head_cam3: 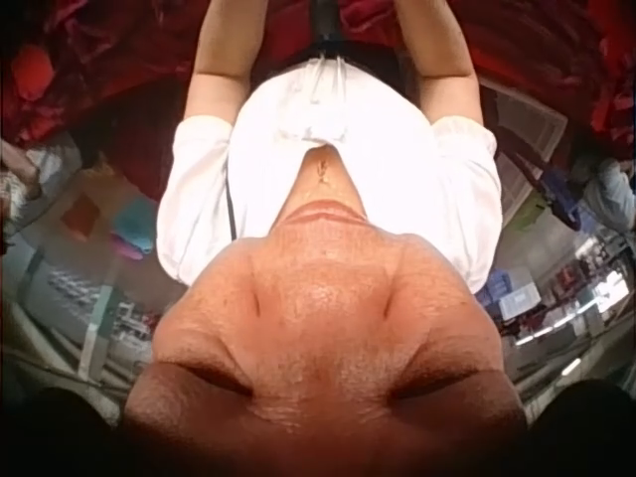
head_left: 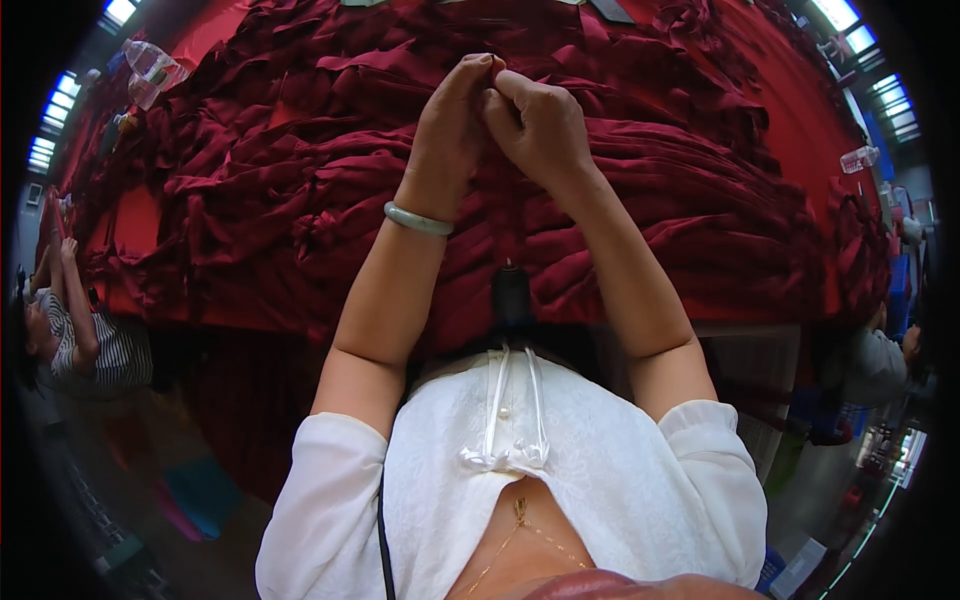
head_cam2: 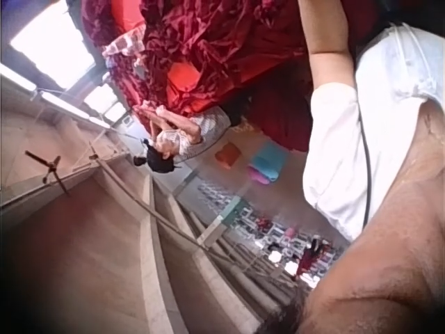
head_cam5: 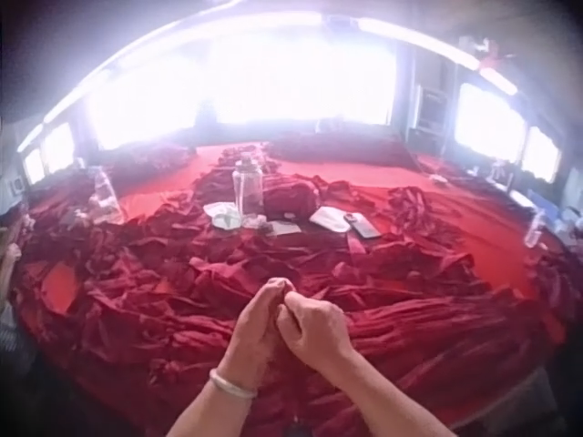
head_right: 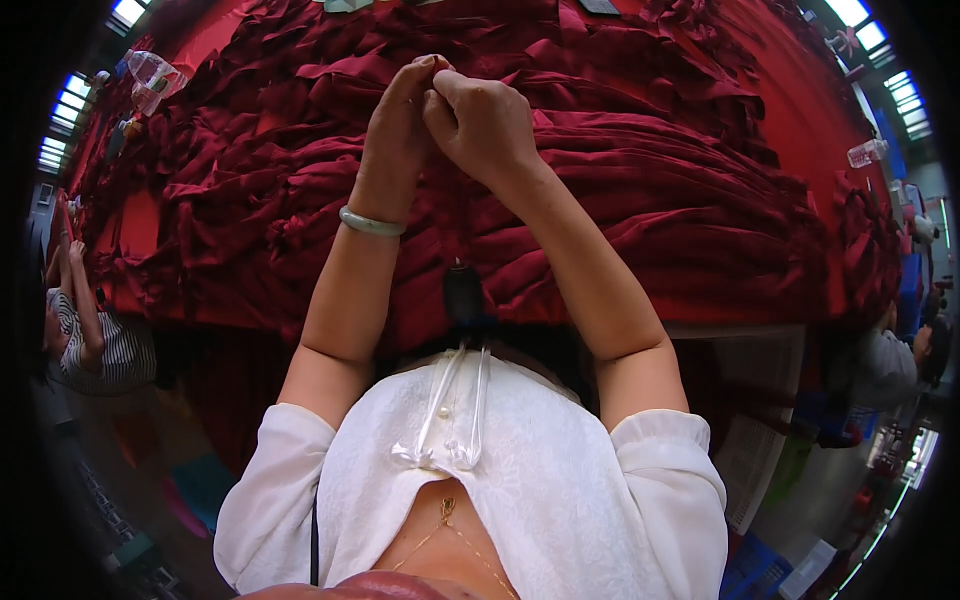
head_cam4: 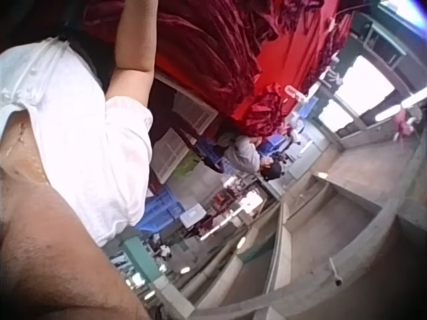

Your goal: The person turns red fabric pieces inside out using a specialized metal rod tool at a work table.

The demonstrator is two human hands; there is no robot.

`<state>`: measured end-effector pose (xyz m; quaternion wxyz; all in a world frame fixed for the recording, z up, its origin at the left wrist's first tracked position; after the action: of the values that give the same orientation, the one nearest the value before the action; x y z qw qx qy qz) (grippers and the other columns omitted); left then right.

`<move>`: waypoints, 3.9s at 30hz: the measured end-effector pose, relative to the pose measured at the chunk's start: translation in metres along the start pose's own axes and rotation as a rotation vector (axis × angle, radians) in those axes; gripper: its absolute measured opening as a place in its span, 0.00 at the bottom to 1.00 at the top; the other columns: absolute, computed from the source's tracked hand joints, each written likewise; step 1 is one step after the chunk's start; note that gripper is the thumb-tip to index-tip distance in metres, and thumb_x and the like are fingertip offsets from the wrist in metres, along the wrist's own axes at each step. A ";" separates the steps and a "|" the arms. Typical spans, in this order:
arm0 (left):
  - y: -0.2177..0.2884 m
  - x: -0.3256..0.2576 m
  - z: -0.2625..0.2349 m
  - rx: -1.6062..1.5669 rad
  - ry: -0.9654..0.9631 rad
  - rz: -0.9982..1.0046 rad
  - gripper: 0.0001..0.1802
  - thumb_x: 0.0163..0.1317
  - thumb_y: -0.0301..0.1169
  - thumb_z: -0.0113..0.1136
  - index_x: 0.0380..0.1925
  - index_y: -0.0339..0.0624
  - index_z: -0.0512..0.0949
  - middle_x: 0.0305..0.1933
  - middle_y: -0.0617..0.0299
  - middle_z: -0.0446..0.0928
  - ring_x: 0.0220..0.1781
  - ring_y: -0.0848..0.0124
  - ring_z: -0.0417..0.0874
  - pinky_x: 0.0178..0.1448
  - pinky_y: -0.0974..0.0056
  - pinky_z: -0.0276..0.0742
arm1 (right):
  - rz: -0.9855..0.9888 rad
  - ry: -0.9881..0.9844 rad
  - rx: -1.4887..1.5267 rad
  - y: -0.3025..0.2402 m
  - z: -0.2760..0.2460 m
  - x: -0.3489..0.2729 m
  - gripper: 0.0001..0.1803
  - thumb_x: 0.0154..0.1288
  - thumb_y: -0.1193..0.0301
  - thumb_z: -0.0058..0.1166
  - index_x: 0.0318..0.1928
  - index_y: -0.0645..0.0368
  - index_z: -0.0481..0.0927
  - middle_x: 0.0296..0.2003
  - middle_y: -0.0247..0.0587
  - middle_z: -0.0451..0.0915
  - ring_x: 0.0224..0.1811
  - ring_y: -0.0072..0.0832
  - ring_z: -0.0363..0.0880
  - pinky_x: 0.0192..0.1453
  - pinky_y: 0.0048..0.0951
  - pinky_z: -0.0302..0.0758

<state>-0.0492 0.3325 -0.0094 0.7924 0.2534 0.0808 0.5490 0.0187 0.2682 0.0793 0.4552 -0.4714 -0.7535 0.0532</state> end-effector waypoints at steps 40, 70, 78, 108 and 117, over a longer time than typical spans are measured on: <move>0.166 -0.109 -0.047 2.725 -0.047 0.283 0.04 0.61 0.31 0.53 0.33 0.46 0.70 0.34 0.56 0.72 0.36 0.52 0.79 0.34 0.51 0.75 | 0.850 0.000 -1.156 0.438 -0.399 -0.232 0.14 0.68 0.56 0.41 0.37 0.51 0.73 0.41 0.44 0.81 0.44 0.48 0.78 0.50 0.53 0.70; 0.027 0.056 0.055 1.465 -0.410 0.338 0.15 0.65 0.35 0.55 0.49 0.41 0.75 0.38 0.54 0.79 0.40 0.66 0.80 0.47 0.62 0.74 | -0.344 -0.224 -0.109 0.055 -0.080 0.072 0.05 0.66 0.71 0.52 0.37 0.59 0.73 0.27 0.38 0.73 0.33 0.33 0.71 0.42 0.32 0.70; 0.069 0.058 0.025 1.670 -0.264 0.263 0.11 0.61 0.34 0.62 0.35 0.36 0.80 0.23 0.65 0.75 0.26 0.78 0.70 0.34 0.68 0.70 | 0.003 0.075 -0.965 0.236 -0.230 0.099 0.11 0.67 0.60 0.49 0.43 0.52 0.74 0.31 0.38 0.82 0.37 0.43 0.82 0.42 0.44 0.72; 0.048 0.022 -0.006 0.443 0.156 -0.018 0.06 0.62 0.29 0.61 0.38 0.41 0.81 0.30 0.65 0.81 0.28 0.77 0.81 0.30 0.73 0.78 | -0.118 0.322 -0.295 0.095 -0.050 0.095 0.15 0.65 0.60 0.53 0.33 0.60 0.78 0.25 0.40 0.80 0.31 0.31 0.78 0.38 0.35 0.72; 0.039 0.021 -0.027 0.303 0.221 0.208 0.13 0.63 0.21 0.56 0.48 0.36 0.76 0.40 0.54 0.81 0.37 0.67 0.84 0.40 0.66 0.84 | 0.181 -0.236 0.679 0.071 0.056 0.003 0.19 0.62 0.63 0.62 0.46 0.63 0.75 0.36 0.35 0.80 0.37 0.16 0.77 0.39 0.21 0.75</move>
<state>-0.0843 0.3703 -0.0104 0.6707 0.3148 0.2222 0.6339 0.0237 0.3289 0.0121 0.4891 -0.3486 -0.6956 0.3942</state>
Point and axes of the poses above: each hand's wrist, its own x-axis towards the middle knuckle, its own z-axis out of the palm, y = z × x, the point moved 10 cm from there along x, towards the middle knuckle
